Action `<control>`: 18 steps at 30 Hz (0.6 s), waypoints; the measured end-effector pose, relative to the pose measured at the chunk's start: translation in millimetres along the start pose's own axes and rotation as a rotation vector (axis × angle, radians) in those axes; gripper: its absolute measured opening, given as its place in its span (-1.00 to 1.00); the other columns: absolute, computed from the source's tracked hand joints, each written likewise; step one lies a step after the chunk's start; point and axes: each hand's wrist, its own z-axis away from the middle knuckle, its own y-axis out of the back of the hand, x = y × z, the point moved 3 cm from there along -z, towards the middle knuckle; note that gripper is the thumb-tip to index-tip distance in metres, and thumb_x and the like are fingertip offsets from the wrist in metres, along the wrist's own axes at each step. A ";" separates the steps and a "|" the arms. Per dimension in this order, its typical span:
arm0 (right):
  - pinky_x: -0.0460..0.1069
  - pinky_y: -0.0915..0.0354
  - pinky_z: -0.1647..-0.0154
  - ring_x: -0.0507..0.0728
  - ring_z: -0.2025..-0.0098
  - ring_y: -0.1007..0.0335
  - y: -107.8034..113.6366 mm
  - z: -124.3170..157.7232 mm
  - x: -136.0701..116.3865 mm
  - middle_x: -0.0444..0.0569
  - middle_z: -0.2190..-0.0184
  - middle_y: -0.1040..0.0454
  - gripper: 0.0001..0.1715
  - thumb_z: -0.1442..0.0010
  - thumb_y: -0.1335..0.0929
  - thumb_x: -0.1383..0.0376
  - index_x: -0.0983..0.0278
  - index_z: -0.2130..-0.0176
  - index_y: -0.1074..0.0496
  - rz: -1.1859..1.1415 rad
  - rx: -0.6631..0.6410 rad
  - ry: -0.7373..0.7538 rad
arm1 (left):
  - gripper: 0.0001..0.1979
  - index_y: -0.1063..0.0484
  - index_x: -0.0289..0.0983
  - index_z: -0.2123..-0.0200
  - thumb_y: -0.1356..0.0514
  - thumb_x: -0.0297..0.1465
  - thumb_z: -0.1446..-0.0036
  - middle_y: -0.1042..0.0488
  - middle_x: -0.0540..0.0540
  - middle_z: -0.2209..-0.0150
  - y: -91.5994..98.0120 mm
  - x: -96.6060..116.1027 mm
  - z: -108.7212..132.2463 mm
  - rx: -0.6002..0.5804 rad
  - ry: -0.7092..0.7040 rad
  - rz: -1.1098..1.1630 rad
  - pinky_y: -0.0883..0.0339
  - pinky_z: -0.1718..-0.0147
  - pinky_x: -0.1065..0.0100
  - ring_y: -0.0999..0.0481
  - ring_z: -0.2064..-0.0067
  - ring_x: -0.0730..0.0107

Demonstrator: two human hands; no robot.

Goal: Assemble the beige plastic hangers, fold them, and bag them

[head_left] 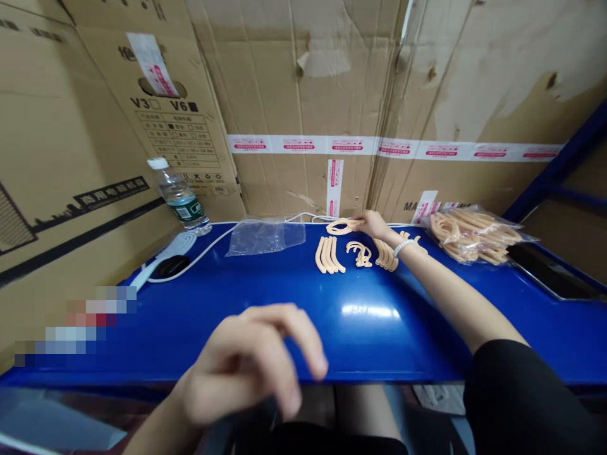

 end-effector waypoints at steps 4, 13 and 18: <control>0.03 -0.42 0.15 0.22 0.18 -0.56 21.2 10.1 -1.1 0.14 0.19 -0.66 -0.65 -0.13 -0.45 0.35 0.41 0.07 -0.59 -0.163 0.089 -0.037 | -0.86 -0.52 -0.23 0.29 -0.18 -0.53 -0.17 -0.57 -0.17 0.14 7.4 -26.5 -30.7 0.182 0.160 0.259 -0.52 0.11 0.12 -0.59 0.13 0.21; 0.05 -0.43 0.28 0.16 0.30 -0.49 47.9 99.1 -34.3 0.05 0.25 -0.62 -0.63 -0.12 -0.44 0.22 0.30 0.07 -0.56 -0.501 -0.097 0.057 | -0.55 -0.37 -0.30 -0.08 -0.21 -0.42 -0.08 -0.50 -0.28 -0.06 18.9 -130.9 -72.4 0.453 0.567 0.016 -0.47 0.36 0.32 -0.56 0.29 0.38; -0.01 -0.35 0.38 0.09 0.37 -0.42 25.0 138.7 -53.4 -0.04 0.31 -0.54 -0.63 -0.19 -0.44 0.11 0.28 0.09 -0.50 -0.564 -0.207 0.119 | -0.61 -0.50 -0.28 0.01 -0.28 -0.21 -0.15 -0.62 -0.11 0.17 -15.1 -141.5 -75.9 0.234 0.552 -0.258 -0.36 0.43 0.40 -0.46 0.48 0.47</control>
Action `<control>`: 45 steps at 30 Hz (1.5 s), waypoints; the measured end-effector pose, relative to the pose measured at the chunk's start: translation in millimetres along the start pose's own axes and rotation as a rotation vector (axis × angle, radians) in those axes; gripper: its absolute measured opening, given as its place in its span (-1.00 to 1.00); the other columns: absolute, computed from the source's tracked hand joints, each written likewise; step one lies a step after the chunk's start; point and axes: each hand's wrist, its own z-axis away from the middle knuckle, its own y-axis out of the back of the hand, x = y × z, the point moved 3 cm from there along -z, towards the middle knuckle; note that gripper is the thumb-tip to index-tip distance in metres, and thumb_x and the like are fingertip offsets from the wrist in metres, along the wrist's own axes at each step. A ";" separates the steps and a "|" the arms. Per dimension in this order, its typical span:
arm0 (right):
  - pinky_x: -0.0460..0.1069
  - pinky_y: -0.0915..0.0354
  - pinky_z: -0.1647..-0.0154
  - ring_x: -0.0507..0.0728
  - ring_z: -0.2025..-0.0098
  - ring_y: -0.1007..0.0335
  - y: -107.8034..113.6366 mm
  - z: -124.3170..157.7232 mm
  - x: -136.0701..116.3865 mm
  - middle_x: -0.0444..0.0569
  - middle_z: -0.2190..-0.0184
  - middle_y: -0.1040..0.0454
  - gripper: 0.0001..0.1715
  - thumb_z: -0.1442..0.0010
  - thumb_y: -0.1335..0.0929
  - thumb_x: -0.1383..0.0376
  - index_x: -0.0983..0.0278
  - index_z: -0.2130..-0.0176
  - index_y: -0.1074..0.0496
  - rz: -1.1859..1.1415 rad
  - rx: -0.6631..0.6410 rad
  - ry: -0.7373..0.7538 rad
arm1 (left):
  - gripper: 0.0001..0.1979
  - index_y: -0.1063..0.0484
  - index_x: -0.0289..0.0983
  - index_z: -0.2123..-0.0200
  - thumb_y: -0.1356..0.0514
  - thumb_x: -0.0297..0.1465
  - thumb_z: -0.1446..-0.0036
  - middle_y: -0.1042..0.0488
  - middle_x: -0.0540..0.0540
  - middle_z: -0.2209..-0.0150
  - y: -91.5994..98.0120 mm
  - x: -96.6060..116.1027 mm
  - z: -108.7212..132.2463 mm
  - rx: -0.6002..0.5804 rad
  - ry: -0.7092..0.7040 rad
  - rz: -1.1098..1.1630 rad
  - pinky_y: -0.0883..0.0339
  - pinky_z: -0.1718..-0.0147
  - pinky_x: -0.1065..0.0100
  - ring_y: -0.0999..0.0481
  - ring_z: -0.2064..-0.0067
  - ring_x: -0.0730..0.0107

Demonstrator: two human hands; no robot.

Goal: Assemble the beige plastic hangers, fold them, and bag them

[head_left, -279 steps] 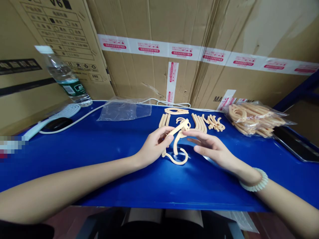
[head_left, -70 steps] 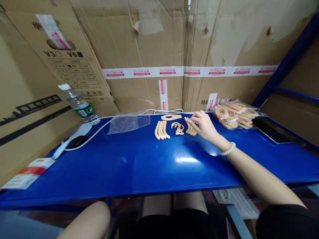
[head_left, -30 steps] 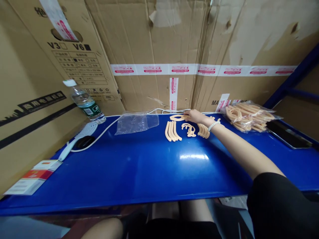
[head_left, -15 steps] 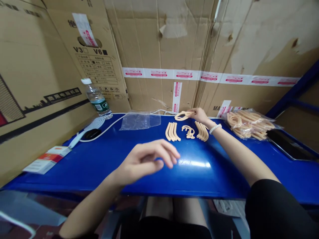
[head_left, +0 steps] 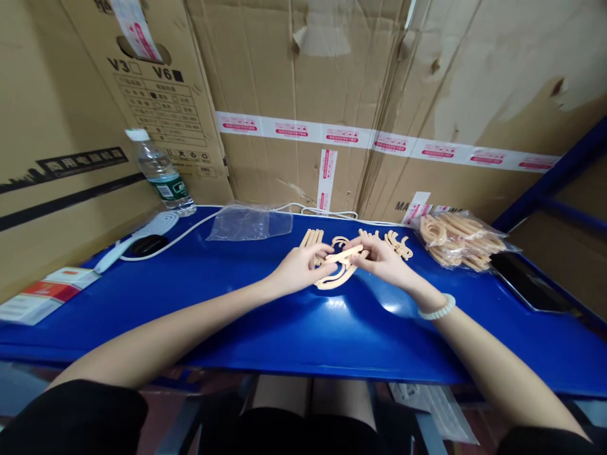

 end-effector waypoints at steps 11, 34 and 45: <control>0.00 -0.46 0.32 0.11 0.41 -0.56 -13.4 30.4 14.8 0.00 0.45 -0.60 -0.58 -0.12 -0.50 0.02 0.32 0.21 -0.54 -0.261 0.108 -0.290 | -0.79 -0.41 -0.27 0.17 -0.24 -0.25 -0.23 -0.55 -0.01 0.37 -17.3 -19.5 25.5 0.134 0.140 0.332 -0.33 0.61 0.48 -0.46 0.59 0.52; -0.04 -0.56 0.35 0.06 0.38 -0.57 -29.1 28.9 21.6 -0.06 0.32 -0.59 -0.69 0.01 -0.61 0.17 0.26 0.31 -0.57 -0.575 0.311 -0.216 | -0.72 -0.36 -0.28 0.38 -0.17 -0.20 -0.27 -0.46 -0.20 0.06 -16.0 -3.5 20.4 -0.230 -0.061 0.399 -0.32 0.05 0.22 -0.48 0.07 0.21; -0.04 -0.52 0.39 0.05 0.43 -0.52 -29.1 27.9 8.7 -0.03 0.34 -0.59 -0.79 -0.09 -0.56 0.18 0.27 0.37 -0.60 -0.393 0.177 -0.040 | -0.66 -0.46 -0.32 0.13 -0.29 -0.16 -0.19 -0.50 -0.07 0.32 -22.5 -17.3 12.4 -0.409 0.231 0.556 -0.26 0.39 0.41 -0.45 0.36 0.41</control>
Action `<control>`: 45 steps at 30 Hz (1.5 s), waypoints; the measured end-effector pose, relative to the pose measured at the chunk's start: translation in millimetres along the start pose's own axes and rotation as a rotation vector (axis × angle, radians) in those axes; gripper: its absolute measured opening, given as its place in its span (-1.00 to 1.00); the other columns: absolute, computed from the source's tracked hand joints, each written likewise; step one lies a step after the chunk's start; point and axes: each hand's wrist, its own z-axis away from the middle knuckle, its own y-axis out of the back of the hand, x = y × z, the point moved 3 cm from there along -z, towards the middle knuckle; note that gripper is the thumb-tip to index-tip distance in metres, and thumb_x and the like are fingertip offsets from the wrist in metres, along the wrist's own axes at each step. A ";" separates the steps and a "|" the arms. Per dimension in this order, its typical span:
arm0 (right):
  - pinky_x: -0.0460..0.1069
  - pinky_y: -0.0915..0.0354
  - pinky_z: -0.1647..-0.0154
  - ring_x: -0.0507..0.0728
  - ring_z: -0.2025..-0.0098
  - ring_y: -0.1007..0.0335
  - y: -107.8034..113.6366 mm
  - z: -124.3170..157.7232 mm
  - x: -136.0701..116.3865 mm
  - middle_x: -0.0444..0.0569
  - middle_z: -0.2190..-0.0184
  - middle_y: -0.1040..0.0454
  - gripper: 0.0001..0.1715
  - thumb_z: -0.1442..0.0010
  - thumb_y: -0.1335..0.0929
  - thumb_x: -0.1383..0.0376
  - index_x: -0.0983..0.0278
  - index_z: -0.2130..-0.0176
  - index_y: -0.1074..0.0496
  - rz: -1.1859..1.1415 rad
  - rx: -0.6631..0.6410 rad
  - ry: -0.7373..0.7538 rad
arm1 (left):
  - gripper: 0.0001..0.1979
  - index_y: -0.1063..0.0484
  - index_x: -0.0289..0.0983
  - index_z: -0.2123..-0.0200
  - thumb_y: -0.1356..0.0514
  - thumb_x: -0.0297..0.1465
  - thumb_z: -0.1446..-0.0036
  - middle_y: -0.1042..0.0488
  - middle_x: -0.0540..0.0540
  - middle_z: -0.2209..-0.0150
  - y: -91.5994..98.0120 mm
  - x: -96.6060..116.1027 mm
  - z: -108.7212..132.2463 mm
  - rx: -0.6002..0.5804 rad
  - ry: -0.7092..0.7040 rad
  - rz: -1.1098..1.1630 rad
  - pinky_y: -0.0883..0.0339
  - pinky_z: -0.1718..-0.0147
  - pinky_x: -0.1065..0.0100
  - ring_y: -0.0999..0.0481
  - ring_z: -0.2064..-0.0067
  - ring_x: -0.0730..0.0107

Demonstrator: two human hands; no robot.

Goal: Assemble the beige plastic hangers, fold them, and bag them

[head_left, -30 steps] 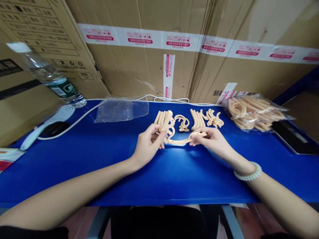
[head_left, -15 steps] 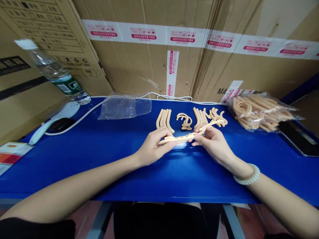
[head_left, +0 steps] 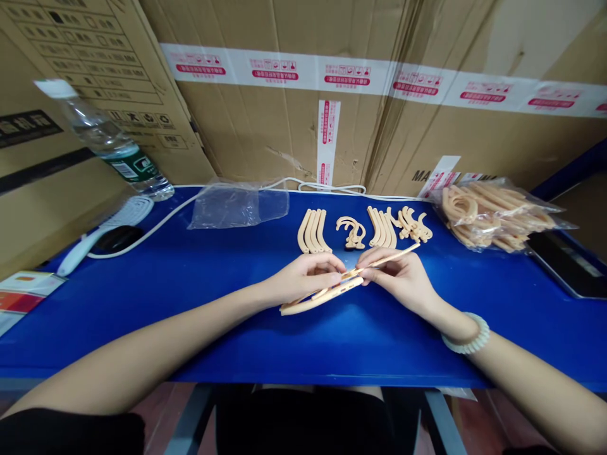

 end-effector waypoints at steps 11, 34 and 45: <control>0.05 -0.46 0.19 0.11 0.24 -0.54 -3.6 3.4 -5.4 -0.02 0.28 -0.60 -0.84 -0.34 -0.37 0.37 0.22 0.18 -0.59 0.402 -0.140 0.386 | -0.65 -0.47 -0.30 0.31 0.02 -0.29 -0.43 -0.42 0.02 0.51 -11.1 8.4 8.3 0.009 -0.217 -0.479 -0.19 0.40 0.41 -0.38 0.46 0.45; 0.04 -0.41 0.33 0.11 0.31 -0.43 -12.7 19.7 -22.7 -0.02 0.37 -0.54 -0.73 -0.44 -0.24 0.38 0.22 0.19 -0.52 0.921 -0.273 0.872 | -0.65 -0.29 -0.24 0.47 0.06 -0.39 -0.40 -0.32 0.03 0.56 -14.1 13.9 7.2 -0.080 -0.375 -0.688 -0.06 0.48 0.39 -0.23 0.56 0.47; 0.04 -0.41 0.35 0.13 0.31 -0.47 -16.3 21.4 -28.9 -0.02 0.37 -0.56 -0.77 -0.36 -0.29 0.48 0.23 0.12 -0.49 0.929 -0.295 0.938 | -0.67 -0.39 -0.27 0.43 0.03 -0.42 -0.37 -0.41 0.00 0.54 -13.6 15.2 5.9 -0.121 -0.376 -0.692 -0.13 0.44 0.39 -0.31 0.52 0.45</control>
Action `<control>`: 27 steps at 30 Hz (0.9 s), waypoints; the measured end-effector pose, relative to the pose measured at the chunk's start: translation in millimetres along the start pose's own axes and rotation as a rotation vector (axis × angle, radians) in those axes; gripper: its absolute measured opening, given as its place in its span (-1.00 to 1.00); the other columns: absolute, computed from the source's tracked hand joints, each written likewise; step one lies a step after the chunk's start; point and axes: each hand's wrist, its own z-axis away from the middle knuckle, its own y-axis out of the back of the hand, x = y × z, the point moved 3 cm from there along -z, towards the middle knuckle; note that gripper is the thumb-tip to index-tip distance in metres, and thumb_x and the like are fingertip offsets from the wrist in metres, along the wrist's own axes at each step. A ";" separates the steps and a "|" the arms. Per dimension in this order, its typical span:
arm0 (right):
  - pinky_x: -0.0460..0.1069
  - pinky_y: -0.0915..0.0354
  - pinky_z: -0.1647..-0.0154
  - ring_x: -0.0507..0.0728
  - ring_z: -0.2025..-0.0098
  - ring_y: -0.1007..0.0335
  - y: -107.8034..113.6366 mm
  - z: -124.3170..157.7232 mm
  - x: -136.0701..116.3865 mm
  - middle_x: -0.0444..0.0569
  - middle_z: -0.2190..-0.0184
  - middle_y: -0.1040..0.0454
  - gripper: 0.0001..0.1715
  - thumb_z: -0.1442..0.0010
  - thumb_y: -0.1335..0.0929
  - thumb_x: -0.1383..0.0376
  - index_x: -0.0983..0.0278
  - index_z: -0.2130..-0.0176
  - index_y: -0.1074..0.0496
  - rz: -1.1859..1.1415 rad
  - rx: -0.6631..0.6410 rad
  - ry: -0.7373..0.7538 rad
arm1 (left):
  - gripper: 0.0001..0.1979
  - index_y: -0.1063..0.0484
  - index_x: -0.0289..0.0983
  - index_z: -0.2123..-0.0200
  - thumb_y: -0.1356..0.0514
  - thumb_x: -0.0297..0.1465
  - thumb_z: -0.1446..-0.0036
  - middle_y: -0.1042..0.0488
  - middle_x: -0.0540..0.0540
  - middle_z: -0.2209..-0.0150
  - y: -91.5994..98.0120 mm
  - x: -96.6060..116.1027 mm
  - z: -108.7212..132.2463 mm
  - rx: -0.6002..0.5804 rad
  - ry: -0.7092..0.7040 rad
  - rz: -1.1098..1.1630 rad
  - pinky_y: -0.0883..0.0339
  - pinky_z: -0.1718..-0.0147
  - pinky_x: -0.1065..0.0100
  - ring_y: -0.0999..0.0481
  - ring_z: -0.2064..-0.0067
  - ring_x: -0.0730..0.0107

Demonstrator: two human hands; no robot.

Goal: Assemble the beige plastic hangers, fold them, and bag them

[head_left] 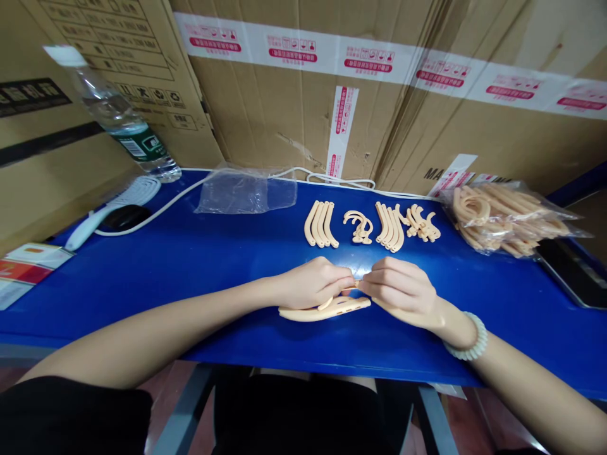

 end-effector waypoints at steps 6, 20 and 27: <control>0.14 -0.43 0.19 0.18 0.23 -0.50 23.5 3.5 21.8 0.01 0.28 -0.57 -0.79 -0.36 -0.28 0.39 0.16 0.11 -0.49 -0.129 0.284 -0.320 | -0.61 -0.41 -0.29 0.33 0.01 -0.17 -0.42 -0.48 -0.02 0.51 -3.5 -12.2 -1.0 -0.029 0.240 0.531 -0.27 0.53 0.45 -0.42 0.55 0.47; 0.11 -0.37 -0.03 0.35 0.02 -0.55 53.2 93.1 150.0 0.26 0.06 -0.61 -0.47 -0.19 -0.20 0.39 0.47 -0.03 -0.56 0.294 -0.170 -1.196 | -0.83 -0.51 -0.36 0.28 -0.34 -0.35 -0.15 -0.60 -0.25 0.18 -2.8 -23.6 -7.5 0.251 0.387 1.238 -0.50 0.21 0.31 -0.61 0.22 0.29; 0.07 -0.38 -0.03 0.36 -0.03 -0.54 50.7 100.1 153.0 0.36 0.02 -0.59 -0.48 -0.17 -0.21 0.43 0.54 -0.02 -0.53 0.377 -0.225 -1.271 | -0.88 -0.53 -0.34 0.23 -0.29 -0.45 -0.13 -0.58 -0.18 0.20 -4.0 -27.4 -5.4 0.283 0.358 1.223 -0.45 0.26 0.37 -0.56 0.27 0.37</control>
